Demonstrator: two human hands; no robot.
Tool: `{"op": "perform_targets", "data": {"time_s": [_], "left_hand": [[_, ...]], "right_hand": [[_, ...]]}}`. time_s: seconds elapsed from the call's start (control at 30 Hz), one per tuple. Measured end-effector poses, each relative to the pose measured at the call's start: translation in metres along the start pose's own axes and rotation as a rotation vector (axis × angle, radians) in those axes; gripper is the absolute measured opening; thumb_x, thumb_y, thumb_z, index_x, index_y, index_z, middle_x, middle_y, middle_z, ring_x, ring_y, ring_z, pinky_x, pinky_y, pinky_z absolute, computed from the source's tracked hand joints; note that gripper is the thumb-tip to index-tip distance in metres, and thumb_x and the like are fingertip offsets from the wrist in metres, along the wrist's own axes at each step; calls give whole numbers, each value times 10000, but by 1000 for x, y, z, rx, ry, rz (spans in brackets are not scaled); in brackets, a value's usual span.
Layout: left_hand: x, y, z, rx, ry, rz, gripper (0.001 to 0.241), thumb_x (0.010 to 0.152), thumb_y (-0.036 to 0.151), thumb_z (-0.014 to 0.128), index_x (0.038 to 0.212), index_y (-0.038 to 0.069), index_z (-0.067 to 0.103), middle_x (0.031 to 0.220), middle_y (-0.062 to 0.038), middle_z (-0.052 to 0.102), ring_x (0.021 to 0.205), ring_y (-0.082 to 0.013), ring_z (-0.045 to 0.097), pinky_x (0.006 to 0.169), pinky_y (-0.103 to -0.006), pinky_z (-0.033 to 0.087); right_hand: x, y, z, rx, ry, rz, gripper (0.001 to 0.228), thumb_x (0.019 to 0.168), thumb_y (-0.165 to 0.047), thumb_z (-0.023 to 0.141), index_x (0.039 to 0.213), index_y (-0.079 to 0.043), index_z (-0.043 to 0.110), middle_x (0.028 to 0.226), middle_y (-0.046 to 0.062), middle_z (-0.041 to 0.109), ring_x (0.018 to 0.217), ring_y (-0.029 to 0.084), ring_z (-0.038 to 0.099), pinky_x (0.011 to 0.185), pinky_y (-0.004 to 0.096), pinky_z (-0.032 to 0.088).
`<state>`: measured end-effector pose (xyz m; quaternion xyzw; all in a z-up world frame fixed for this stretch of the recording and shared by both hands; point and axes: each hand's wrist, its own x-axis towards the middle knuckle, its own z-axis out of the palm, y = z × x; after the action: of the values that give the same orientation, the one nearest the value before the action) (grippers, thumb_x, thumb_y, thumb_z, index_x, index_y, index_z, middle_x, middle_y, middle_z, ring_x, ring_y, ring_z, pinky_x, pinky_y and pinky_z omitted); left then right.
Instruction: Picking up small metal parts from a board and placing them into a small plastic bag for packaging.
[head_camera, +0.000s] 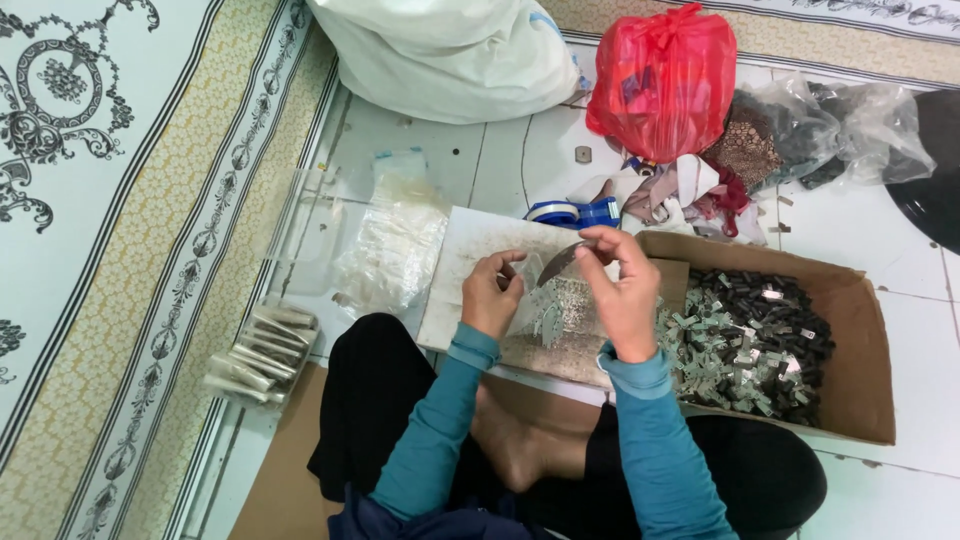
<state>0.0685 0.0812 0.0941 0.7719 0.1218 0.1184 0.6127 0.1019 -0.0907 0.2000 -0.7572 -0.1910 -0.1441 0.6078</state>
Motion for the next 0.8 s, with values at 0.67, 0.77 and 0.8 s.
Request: {"op": "perform_targets", "data": {"time_s": [0.67, 0.77, 0.8], "left_hand": [[-13, 84, -64, 142, -39, 156, 324, 932, -75, 553, 1151, 39, 763, 1124, -205, 569, 903, -341, 692, 743, -416, 618], [-17, 85, -64, 174, -81, 114, 351, 937, -86, 517, 1223, -26, 712, 1337, -322, 495, 1142, -477, 628, 893, -504, 598], [-20, 90, -64, 158, -104, 98, 380, 943, -98, 491, 1270, -61, 681, 1443, -379, 439, 1257, -525, 568, 970, -545, 572]], "right_hand": [[-25, 178, 94, -1141, -574, 211, 213, 993, -252, 617, 1074, -132, 775, 1149, 98, 724, 1176, 288, 623, 991, 458, 417], [-23, 185, 90, -1041, -575, 252, 212, 975, -267, 664, 1033, -101, 784, 1048, 123, 740, 1074, 318, 672, 945, 476, 465], [-21, 185, 88, -984, -574, 287, 228, 951, -283, 689, 1032, -97, 794, 1005, 127, 754, 1023, 328, 700, 913, 478, 502]]}}
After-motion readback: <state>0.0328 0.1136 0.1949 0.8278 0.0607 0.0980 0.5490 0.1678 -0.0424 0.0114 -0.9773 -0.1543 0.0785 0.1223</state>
